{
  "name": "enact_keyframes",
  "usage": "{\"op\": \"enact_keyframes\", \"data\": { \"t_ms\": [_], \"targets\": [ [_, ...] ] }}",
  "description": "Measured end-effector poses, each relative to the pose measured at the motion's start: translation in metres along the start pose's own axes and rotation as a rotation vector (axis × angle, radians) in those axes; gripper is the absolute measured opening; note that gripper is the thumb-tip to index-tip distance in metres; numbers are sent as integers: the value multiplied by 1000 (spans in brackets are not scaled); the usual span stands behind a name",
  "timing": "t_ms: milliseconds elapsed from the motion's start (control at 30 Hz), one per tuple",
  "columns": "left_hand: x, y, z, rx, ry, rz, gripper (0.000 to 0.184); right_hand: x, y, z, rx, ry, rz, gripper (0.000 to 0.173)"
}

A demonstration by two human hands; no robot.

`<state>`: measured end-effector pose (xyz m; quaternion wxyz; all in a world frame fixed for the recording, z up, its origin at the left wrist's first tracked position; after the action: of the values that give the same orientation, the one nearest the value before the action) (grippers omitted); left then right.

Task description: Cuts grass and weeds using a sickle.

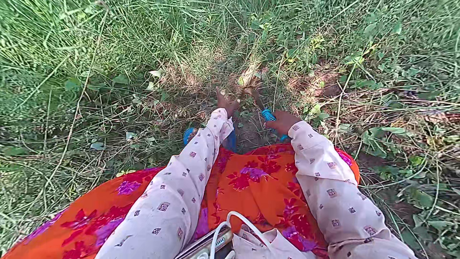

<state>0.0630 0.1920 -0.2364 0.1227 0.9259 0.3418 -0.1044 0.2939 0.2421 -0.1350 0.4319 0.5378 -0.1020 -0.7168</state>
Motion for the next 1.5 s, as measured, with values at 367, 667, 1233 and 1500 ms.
{"op": "enact_keyframes", "data": {
  "t_ms": [367, 667, 1233, 1500],
  "targets": [
    [20, 4, 24, 18, 62, 175, 35, 7, -3, 1, 10, 25, -8, 51],
    [29, 18, -12, 335, -289, 434, 35, 7, 7, 12, 27, 76, 18, 50],
    [27, 39, 4, -260, -798, 447, 46, -4, -2, 2, 58, -140, -179, 54],
    [15, 24, -5, -174, -646, 353, 45, 1, -40, -19, 166, -148, -185, 51]
  ]
}}
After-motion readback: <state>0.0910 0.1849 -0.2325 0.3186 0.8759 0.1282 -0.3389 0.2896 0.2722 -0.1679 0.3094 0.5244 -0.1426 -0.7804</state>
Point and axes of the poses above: each hand's wrist, its own y-axis away from the middle knuckle, its own x-axis out of the palm, z = x × y, the point moved 4 cm from there along -y, towards the middle knuckle
